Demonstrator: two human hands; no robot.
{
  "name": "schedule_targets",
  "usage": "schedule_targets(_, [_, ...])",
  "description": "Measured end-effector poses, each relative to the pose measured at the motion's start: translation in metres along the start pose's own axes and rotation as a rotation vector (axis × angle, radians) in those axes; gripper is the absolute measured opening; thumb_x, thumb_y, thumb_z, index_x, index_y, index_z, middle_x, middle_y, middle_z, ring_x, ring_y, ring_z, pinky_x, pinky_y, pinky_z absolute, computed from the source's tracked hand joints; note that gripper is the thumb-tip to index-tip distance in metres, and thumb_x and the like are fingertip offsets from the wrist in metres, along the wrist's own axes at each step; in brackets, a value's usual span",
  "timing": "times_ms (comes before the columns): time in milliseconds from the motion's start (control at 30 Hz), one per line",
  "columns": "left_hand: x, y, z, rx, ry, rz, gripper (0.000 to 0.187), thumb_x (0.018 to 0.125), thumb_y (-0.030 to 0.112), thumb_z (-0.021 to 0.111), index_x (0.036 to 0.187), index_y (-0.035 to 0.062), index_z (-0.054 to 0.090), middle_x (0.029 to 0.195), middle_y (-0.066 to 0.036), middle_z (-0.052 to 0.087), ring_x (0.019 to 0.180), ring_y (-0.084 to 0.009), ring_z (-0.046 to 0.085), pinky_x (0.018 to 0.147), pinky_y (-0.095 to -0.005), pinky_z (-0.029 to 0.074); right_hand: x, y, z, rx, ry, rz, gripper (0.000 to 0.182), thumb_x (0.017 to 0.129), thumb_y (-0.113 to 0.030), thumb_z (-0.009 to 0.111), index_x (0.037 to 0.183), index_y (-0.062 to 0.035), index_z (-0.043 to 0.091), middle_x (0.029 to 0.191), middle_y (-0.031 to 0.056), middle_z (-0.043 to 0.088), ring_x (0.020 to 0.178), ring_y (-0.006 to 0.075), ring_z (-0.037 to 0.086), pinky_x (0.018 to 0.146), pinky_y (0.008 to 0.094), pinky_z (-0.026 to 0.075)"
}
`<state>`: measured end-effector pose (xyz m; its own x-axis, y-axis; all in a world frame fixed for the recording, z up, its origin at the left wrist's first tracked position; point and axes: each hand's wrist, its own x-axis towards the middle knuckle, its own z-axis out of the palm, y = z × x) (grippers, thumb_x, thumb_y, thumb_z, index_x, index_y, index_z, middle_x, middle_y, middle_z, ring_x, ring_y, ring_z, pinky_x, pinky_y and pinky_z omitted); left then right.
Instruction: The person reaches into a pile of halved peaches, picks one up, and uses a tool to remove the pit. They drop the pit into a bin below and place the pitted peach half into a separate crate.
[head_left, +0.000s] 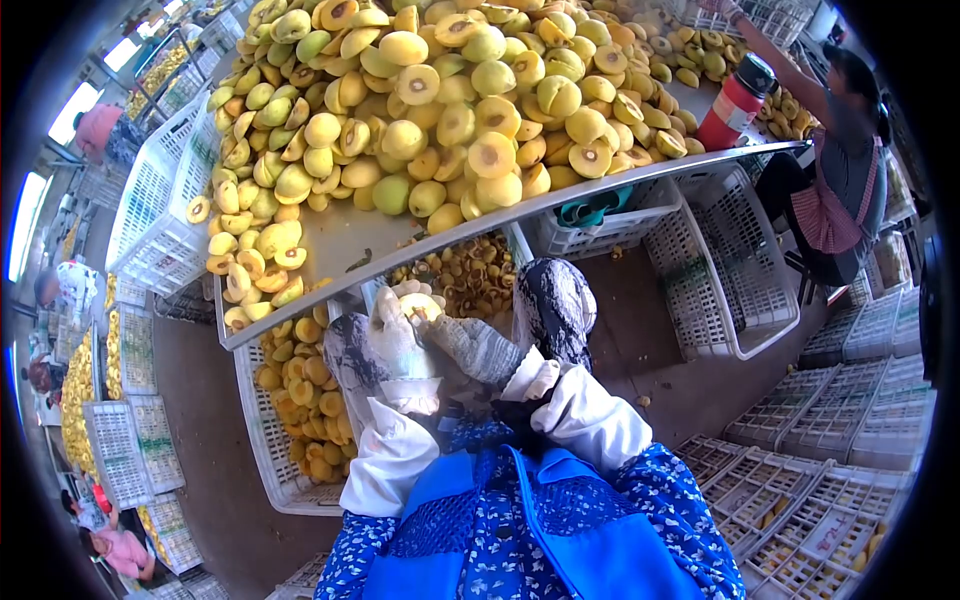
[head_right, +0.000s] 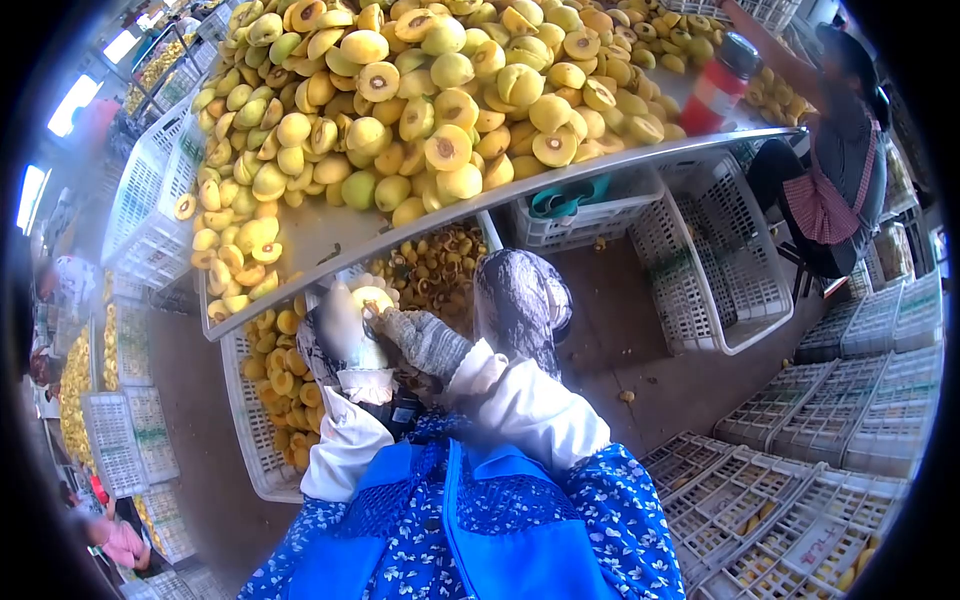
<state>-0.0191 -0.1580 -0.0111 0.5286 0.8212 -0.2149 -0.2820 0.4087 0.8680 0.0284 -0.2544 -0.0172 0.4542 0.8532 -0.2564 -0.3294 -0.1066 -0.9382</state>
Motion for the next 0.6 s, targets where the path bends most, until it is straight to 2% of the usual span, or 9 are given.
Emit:
schedule_targets(33, [0.001, -0.003, -0.002, -0.007, 0.003, 0.0, 0.037, 0.094, 0.032, 0.047, 0.089, -0.0037, 0.057, 0.076, -0.015, 0.062, 0.058, -0.0235, 0.062, 0.053, -0.0293, 0.052, 0.003, 0.014, -0.004, -0.175, -0.01, -0.171, 0.032, 0.093, -0.028, 0.049, 0.1, 0.0009, 0.06, 0.079, 0.0091, 0.06, 0.07, 0.018, 0.056, 0.062, 0.0299, 0.046])
schedule_targets(100, [0.001, -0.009, -0.006, -0.001, -0.001, 0.008, 0.037, 0.094, 0.032, 0.047, 0.089, -0.0038, 0.057, 0.076, -0.014, 0.062, 0.058, -0.0231, 0.062, 0.053, -0.029, 0.051, 0.002, 0.023, -0.008, -0.295, -0.057, -0.274, 0.028, 0.09, -0.022, 0.053, 0.106, 0.0006, 0.058, 0.085, 0.0111, 0.061, 0.073, 0.0222, 0.059, 0.063, 0.0316, 0.047])
schedule_targets(133, [0.0, -0.01, -0.008, 0.011, -0.007, 0.016, 0.037, 0.094, 0.031, 0.047, 0.088, -0.0038, 0.057, 0.077, -0.014, 0.062, 0.058, -0.0229, 0.062, 0.053, -0.0289, 0.051, 0.002, 0.022, -0.01, -0.241, -0.093, -0.206, 0.028, 0.089, -0.02, 0.053, 0.107, 0.0007, 0.057, 0.086, 0.0123, 0.061, 0.074, 0.0243, 0.059, 0.063, 0.0328, 0.047])
schedule_targets(200, [-0.002, -0.01, -0.009, 0.029, -0.009, 0.052, 0.036, 0.094, 0.03, 0.047, 0.088, -0.0037, 0.057, 0.077, -0.014, 0.062, 0.059, -0.0225, 0.062, 0.053, -0.0287, 0.051, 0.002, 0.029, -0.007, -0.209, -0.103, -0.198, 0.028, 0.09, -0.02, 0.048, 0.108, 0.0004, 0.056, 0.088, 0.017, 0.06, 0.076, 0.0296, 0.06, 0.066, 0.0363, 0.048])
schedule_targets(267, [-0.005, -0.009, -0.003, 0.033, -0.002, 0.114, 0.035, 0.094, 0.029, 0.046, 0.088, -0.0035, 0.057, 0.078, -0.014, 0.062, 0.06, -0.022, 0.062, 0.053, -0.0286, 0.05, 0.005, 0.047, -0.001, -0.259, -0.051, -0.325, 0.033, 0.095, -0.025, 0.038, 0.109, -0.0007, 0.055, 0.092, 0.0239, 0.06, 0.079, 0.0361, 0.06, 0.07, 0.041, 0.048])
schedule_targets(300, [-0.004, -0.009, -0.002, 0.037, -0.015, 0.092, 0.034, 0.093, 0.029, 0.047, 0.089, -0.0033, 0.057, 0.079, -0.014, 0.062, 0.062, -0.0223, 0.062, 0.053, -0.0291, 0.051, 0.006, 0.05, -0.004, -0.681, 0.045, -0.686, 0.031, 0.094, -0.019, 0.037, 0.115, -0.0011, 0.051, 0.095, 0.0238, 0.058, 0.081, 0.0384, 0.059, 0.07, 0.0414, 0.049])
schedule_targets(400, [-0.003, -0.009, -0.01, -0.029, -0.06, -0.048, 0.032, 0.091, 0.029, 0.05, 0.089, -0.0026, 0.057, 0.081, -0.015, 0.062, 0.065, -0.0233, 0.063, 0.055, -0.0306, 0.052, 0.008, 0.055, -0.006, -0.663, 0.02, -0.531, 0.031, 0.095, -0.022, 0.037, 0.112, -0.001, 0.053, 0.095, 0.0229, 0.059, 0.082, 0.0367, 0.06, 0.07, 0.0404, 0.048])
schedule_targets(500, [-0.004, -0.003, -0.013, -0.239, -0.08, -0.278, 0.03, 0.087, 0.028, 0.055, 0.089, -0.0022, 0.056, 0.079, -0.017, 0.062, 0.062, -0.0254, 0.062, 0.055, -0.0328, 0.054, -0.004, 0.042, -0.002, -0.317, 0.03, -0.389, 0.033, 0.097, -0.025, 0.036, 0.109, -0.0011, 0.055, 0.095, 0.022, 0.06, 0.082, 0.0343, 0.06, 0.073, 0.039, 0.048])
schedule_targets(600, [-0.009, -0.004, -0.012, -0.141, 0.02, -0.152, 0.029, 0.088, 0.026, 0.055, 0.089, -0.0026, 0.057, 0.076, -0.017, 0.062, 0.058, -0.0258, 0.062, 0.053, -0.0322, 0.054, 0.001, 0.044, 0.005, -0.233, 0.013, -0.33, 0.036, 0.097, -0.029, 0.037, 0.106, -0.0006, 0.057, 0.091, 0.0213, 0.062, 0.08, 0.0324, 0.061, 0.074, 0.0373, 0.048])
